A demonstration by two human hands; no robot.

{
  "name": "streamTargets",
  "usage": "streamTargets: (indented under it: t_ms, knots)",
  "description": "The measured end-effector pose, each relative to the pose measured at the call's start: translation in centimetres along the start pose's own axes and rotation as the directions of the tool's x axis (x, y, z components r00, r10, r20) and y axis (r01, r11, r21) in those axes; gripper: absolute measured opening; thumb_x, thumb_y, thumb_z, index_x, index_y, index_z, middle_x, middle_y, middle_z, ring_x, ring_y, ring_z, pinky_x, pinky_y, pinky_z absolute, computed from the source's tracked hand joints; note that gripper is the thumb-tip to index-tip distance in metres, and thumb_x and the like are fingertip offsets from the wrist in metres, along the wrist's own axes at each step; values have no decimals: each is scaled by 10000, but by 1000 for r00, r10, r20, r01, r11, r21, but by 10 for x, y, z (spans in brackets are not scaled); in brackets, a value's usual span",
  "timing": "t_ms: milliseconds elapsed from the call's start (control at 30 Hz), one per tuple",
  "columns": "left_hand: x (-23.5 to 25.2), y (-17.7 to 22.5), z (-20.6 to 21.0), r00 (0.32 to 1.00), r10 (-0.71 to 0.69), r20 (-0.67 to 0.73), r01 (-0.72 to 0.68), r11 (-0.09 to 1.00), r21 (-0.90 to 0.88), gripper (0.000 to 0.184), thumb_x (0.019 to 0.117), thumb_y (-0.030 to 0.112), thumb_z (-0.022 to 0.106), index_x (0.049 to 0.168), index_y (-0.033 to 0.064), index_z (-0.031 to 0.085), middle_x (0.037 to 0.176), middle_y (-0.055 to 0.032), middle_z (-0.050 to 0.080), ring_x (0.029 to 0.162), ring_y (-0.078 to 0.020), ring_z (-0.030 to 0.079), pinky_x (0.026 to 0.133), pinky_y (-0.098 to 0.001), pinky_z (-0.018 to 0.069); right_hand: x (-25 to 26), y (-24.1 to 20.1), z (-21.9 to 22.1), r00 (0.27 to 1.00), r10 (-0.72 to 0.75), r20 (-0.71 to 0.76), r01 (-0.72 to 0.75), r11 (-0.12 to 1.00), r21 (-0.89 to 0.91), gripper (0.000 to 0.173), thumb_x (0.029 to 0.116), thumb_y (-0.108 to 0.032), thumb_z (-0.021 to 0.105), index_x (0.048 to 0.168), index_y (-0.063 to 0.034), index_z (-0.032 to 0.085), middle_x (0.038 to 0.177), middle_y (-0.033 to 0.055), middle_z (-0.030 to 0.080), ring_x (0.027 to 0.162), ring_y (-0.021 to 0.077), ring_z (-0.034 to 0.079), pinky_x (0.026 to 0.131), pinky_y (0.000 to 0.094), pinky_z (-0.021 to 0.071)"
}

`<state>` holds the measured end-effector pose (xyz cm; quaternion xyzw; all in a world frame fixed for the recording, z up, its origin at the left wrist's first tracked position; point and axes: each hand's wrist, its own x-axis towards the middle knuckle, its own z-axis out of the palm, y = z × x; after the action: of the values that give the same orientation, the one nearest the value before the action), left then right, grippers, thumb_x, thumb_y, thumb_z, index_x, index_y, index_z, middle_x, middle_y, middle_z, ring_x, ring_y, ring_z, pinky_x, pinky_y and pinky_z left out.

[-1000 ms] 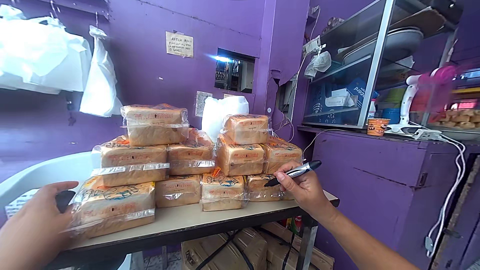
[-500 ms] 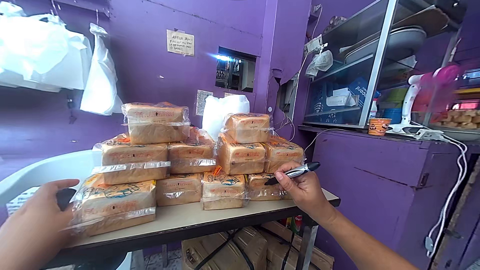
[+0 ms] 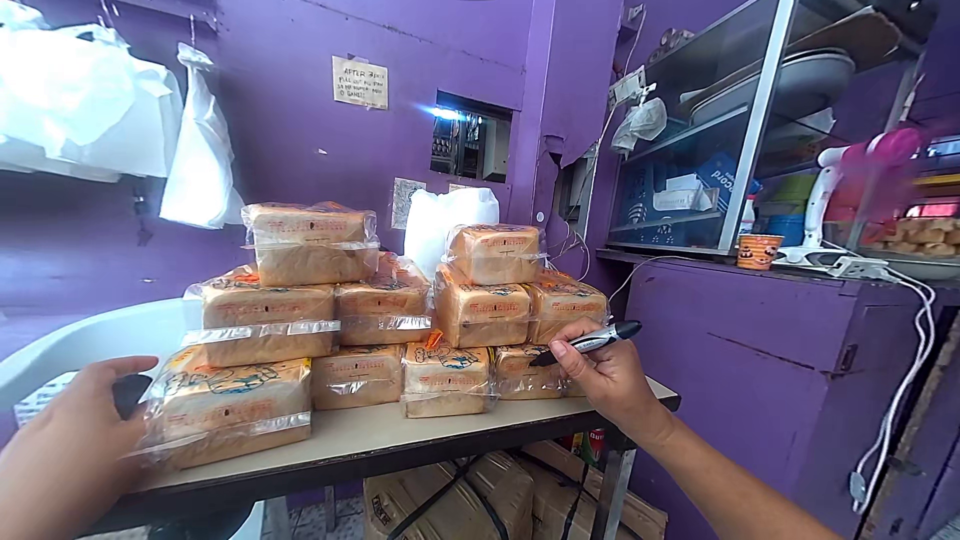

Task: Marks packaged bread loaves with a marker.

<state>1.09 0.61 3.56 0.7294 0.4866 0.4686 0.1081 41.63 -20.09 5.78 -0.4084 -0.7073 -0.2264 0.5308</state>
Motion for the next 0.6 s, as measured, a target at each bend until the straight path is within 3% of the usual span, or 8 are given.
streamTargets:
  t_ms: [367, 500, 600]
  knots:
    - [-1, 1, -1, 1000, 2, 14, -2, 1000, -5, 503, 946, -33, 625, 1416, -105, 463, 1296, -419, 528, 1214, -582, 520, 993, -738, 368, -1, -1, -1, 1000, 3, 3, -3, 1000, 9, 170, 1002, -257, 611, 935, -108, 659, 759, -75, 630, 624, -39, 576, 575, 127, 515]
    - [-1, 3, -1, 1000, -21, 21, 21, 1000, -4, 499, 954, -28, 622, 1421, -99, 462, 1309, -411, 525, 1226, -575, 515, 1006, -731, 366, 6, -12, -18, 986, 160, -54, -138, 949, 285, 129, 1018, -314, 618, 1005, -213, 697, 866, -82, 677, 680, 13, 630, 626, 186, 571]
    - [-1, 3, -1, 1000, -19, 24, 19, 1000, 4, 495, 954, -21, 627, 1417, -95, 467, 1300, -410, 532, 1223, -573, 520, 1007, -727, 367, 12, -17, -31, 973, 210, -91, -144, 870, 473, 170, 1009, -329, 634, 1078, -209, 733, 903, -50, 695, 678, 21, 633, 628, 166, 560]
